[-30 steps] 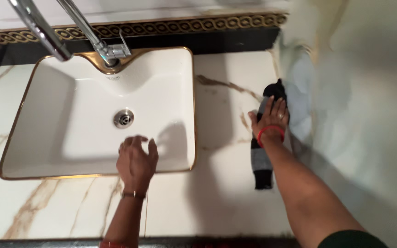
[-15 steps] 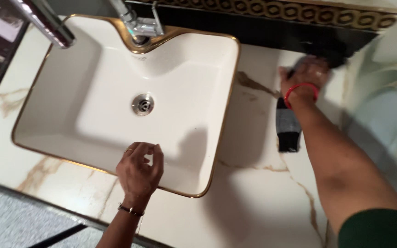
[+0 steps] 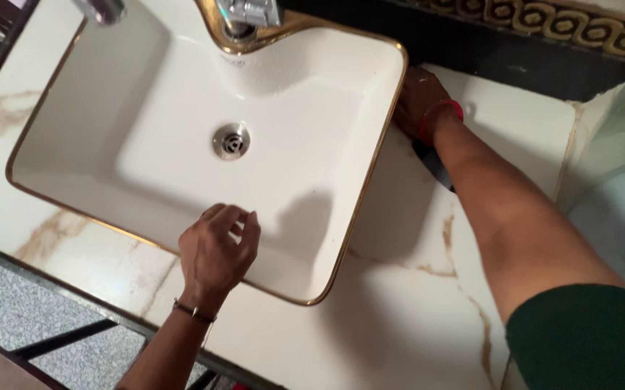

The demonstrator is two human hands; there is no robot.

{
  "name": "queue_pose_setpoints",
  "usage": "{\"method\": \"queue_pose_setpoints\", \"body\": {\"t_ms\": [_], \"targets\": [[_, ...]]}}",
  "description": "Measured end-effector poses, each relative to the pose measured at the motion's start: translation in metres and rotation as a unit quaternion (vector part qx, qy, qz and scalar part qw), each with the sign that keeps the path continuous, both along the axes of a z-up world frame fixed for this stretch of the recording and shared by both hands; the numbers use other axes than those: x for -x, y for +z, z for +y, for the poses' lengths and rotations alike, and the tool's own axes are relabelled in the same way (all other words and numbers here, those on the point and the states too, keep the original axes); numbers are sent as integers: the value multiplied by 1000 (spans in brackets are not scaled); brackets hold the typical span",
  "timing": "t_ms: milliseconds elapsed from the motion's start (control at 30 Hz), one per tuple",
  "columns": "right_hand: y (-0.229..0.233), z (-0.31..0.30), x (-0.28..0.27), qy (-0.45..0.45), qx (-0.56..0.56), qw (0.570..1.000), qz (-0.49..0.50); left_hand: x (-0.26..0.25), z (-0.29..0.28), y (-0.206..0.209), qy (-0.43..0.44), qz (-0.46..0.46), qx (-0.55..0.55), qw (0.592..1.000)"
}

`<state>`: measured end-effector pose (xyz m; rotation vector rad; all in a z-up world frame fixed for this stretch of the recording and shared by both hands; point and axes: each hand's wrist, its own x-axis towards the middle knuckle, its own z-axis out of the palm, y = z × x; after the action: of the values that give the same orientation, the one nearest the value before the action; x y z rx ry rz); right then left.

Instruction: The person wipes the bathroom sink basin and surrounding countertop with a dark cloth, repeatedly rinsing and wringing the cloth under the faucet. The person also wipes the wall-mounted mirror and the faucet fixture.

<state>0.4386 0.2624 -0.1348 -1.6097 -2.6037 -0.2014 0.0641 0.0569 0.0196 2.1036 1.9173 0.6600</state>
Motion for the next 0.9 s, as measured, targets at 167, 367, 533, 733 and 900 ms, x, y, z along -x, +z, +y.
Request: {"method": "queue_pose_setpoints", "body": {"t_ms": [167, 367, 533, 733, 900], "targets": [[13, -51, 16, -34, 77, 996, 26, 4, -1, -2, -5, -20, 13, 1000], [22, -146, 65, -35, 102, 971, -216, 9, -4, -7, -13, 6, 15, 1000], [30, -246, 128, -51, 162, 969, -180, 13, -2, -11, -32, 25, 51, 998], [29, -359, 183, -33, 159, 984, 68, 18, 4, -24, -57, 69, 68, 994], [23, -421, 214, 45, 161, 978, 126, 21, 7, -33, -75, 105, 66, 989]]}}
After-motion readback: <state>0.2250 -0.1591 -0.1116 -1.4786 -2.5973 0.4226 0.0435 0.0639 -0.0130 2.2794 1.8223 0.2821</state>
